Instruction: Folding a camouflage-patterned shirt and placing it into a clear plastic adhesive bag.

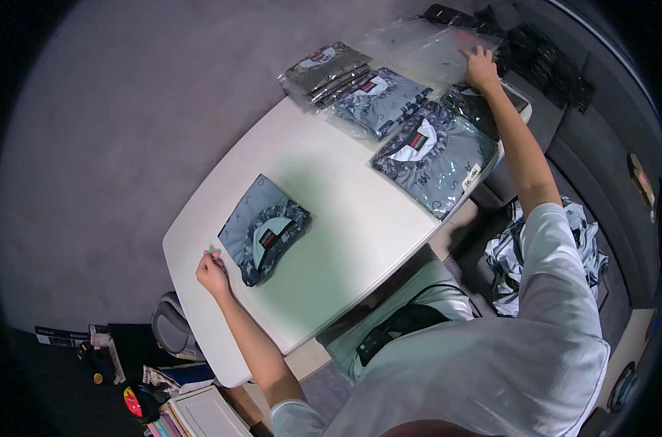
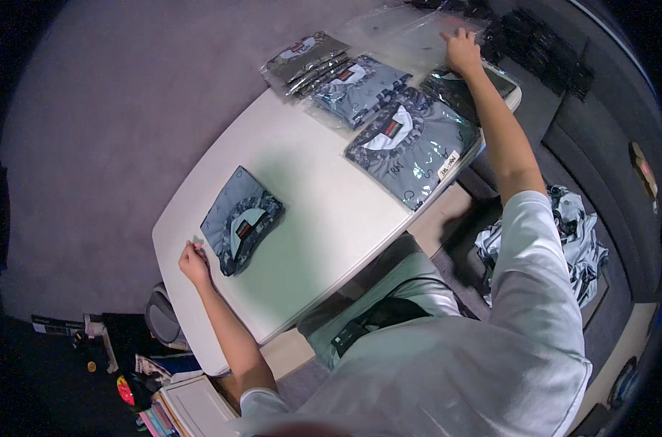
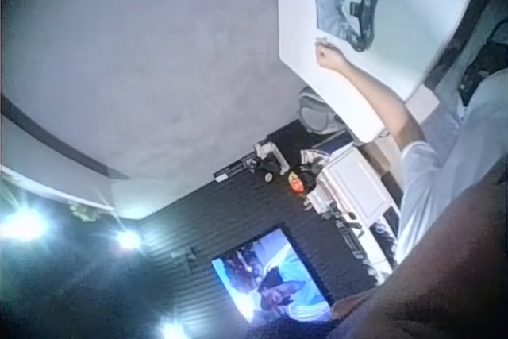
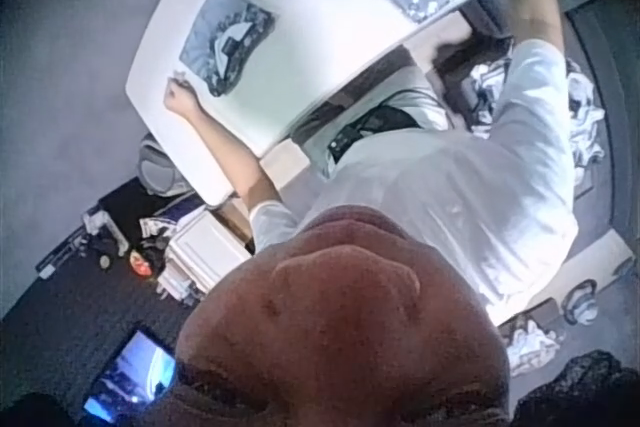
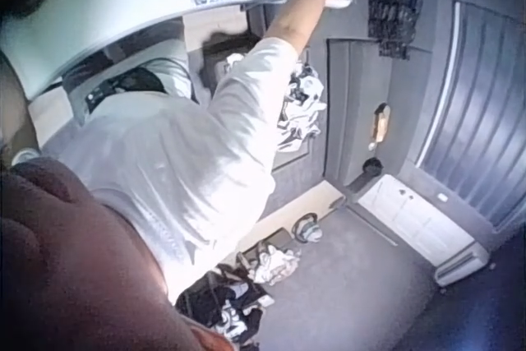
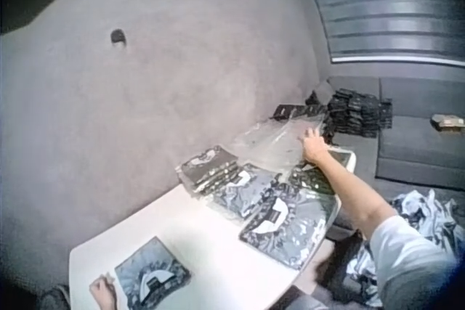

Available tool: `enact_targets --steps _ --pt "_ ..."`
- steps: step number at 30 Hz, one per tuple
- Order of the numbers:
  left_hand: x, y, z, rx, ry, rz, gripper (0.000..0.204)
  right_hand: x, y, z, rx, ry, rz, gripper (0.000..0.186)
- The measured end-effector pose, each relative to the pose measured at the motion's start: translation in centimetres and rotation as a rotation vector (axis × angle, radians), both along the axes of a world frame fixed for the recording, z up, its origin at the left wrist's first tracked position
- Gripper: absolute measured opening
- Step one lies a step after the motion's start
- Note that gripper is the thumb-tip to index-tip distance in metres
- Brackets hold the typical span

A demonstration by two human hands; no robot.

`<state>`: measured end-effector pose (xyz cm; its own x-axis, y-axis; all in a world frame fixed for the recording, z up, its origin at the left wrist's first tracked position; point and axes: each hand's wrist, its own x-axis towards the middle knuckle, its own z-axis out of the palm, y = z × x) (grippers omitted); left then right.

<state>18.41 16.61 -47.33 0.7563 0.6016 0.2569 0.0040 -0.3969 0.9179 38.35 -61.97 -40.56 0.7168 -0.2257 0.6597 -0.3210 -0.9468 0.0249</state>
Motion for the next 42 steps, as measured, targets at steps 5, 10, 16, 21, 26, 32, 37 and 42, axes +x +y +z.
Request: enact_targets --steps 5,10,16,21,26,32,37,42 --pt "-0.2 -0.1 0.1 -0.07 0.032 -0.004 0.042 -1.2 -1.0 1.9 0.191 0.541 0.202 0.052" --pt "-0.1 0.1 -0.1 -0.083 0.006 -0.048 0.042 -3.1 -2.2 6.4 0.373 0.39 0.44 0.028" --pt "0.0 0.2 -0.1 -0.055 0.02 -0.036 0.042 -3.4 -0.3 12.9 0.04 0.016 0.211 0.026" --pt "-0.4 -0.1 -0.2 -0.03 0.021 -0.03 0.042 -1.5 1.4 16.4 0.135 -0.33 0.279 0.013" --pt "-0.4 0.0 -0.2 -0.011 0.033 0.004 0.043 1.1 1.6 16.7 0.085 -0.454 0.442 0.014" --pt "-0.3 0.2 -0.3 0.001 0.033 -0.003 0.043 5.1 1.7 17.5 0.193 -0.344 0.476 0.019" --pt "-0.1 0.2 -0.3 0.021 0.01 0.004 0.044 8.4 2.1 19.1 0.357 -0.371 0.307 0.029" --pt "0.0 0.2 -0.2 -0.003 -0.002 -0.001 0.044 11.0 2.9 20.8 0.328 -0.682 0.403 0.033"
